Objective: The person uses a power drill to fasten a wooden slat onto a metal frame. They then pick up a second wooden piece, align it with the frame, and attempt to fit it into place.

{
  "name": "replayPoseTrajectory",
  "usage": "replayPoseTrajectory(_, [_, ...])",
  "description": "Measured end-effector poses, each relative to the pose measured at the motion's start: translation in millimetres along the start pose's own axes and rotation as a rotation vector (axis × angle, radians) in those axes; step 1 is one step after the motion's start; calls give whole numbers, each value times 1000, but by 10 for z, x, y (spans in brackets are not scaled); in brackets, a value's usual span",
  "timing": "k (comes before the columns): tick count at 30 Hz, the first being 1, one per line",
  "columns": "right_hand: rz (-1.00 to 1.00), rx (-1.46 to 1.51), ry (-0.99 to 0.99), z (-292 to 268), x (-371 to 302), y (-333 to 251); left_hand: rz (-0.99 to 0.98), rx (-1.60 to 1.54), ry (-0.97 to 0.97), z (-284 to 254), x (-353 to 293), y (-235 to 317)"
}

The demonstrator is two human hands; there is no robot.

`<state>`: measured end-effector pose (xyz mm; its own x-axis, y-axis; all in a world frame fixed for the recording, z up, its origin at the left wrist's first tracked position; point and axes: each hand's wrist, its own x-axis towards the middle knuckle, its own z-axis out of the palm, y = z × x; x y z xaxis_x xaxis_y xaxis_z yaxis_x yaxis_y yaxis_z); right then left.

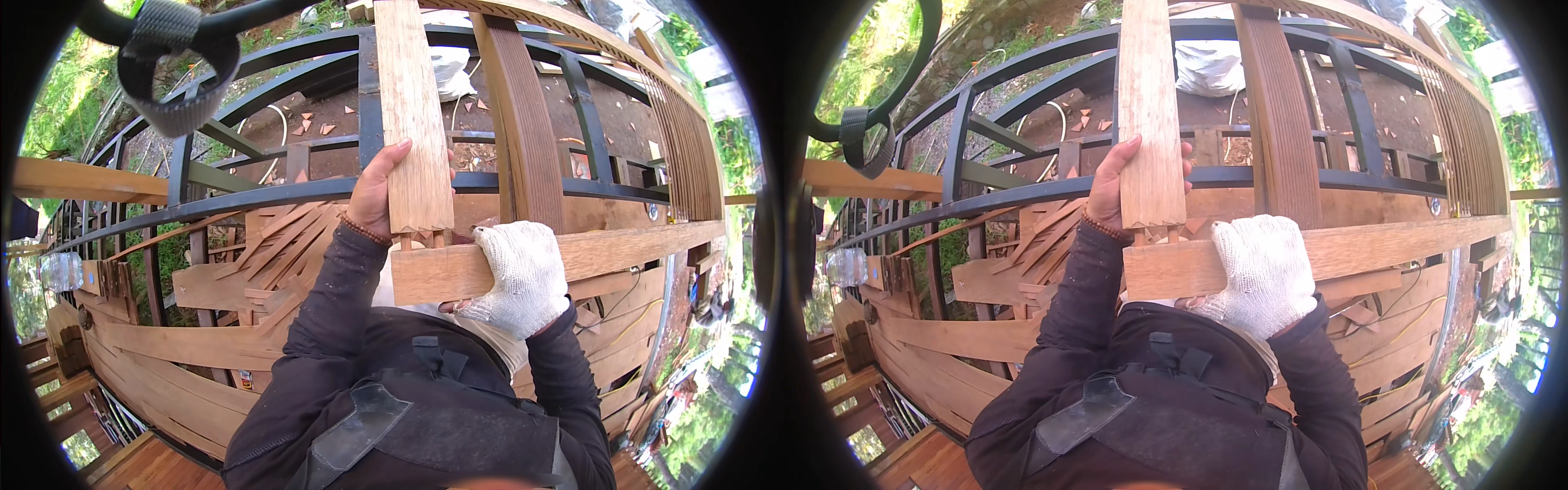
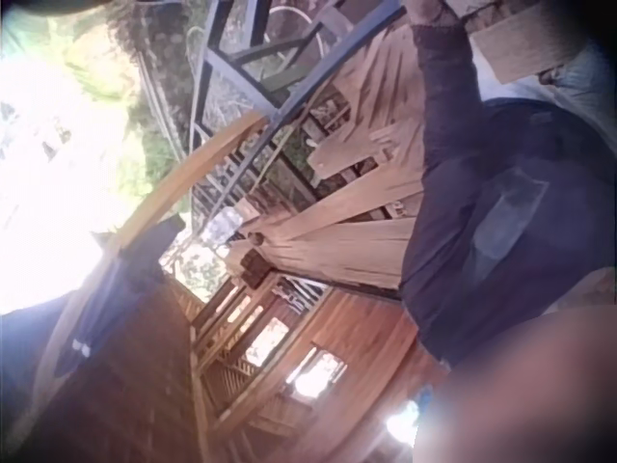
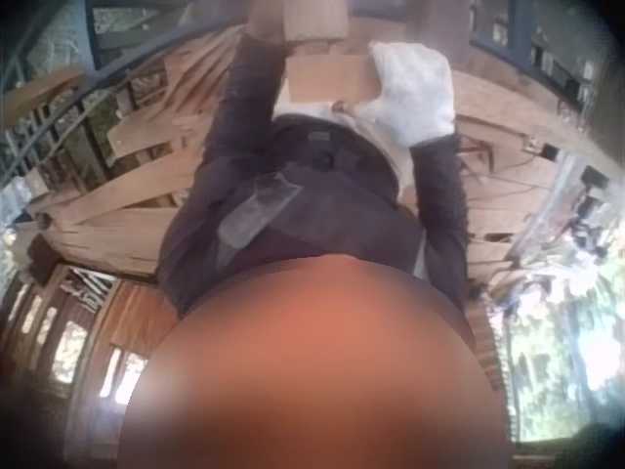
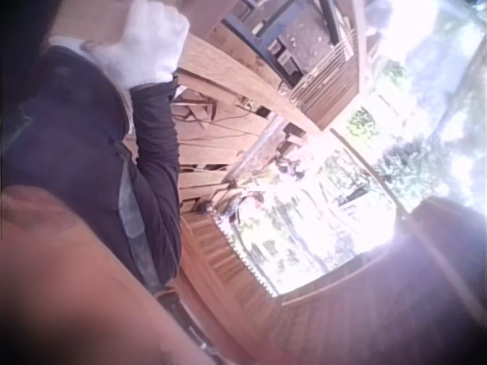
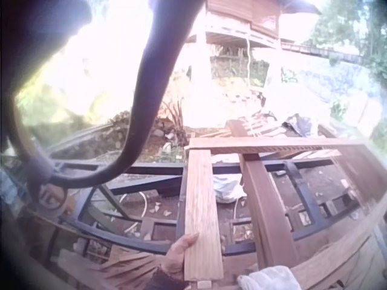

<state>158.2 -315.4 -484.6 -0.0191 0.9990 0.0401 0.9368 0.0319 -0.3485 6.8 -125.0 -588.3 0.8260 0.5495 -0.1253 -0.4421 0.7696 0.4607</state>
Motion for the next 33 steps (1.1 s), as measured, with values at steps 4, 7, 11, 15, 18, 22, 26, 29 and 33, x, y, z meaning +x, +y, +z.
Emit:
replayPoseTrajectory(4, [-28,116,40,32,22,34,-141,-131,-3,-84,-65,22])
replayPoseTrajectory(7, [-43,153,10,62,77,77,6,27,77,-77,-116,30])
replayPoseTrajectory(11, [-66,75,80,172,-15,130,19,176,146,-90,-76,80])
replayPoseTrajectory(15, [-43,56,18,188,-40,113,20,224,118,-147,-30,73])
replayPoseTrajectory(18, [-56,60,22,149,-32,113,36,252,114,-121,-39,68])
replayPoseTrajectory(22, [-54,50,-17,107,-28,114,36,220,124,-83,-43,46])
replayPoseTrajectory(26, [-53,42,26,64,-62,91,-14,130,102,-55,-55,56])
replayPoseTrajectory(29, [-84,45,65,100,4,110,63,245,119,-142,-111,63])
replayPoseTrajectory(33, [-119,104,72,48,33,94,-74,72,44,-356,-34,76])
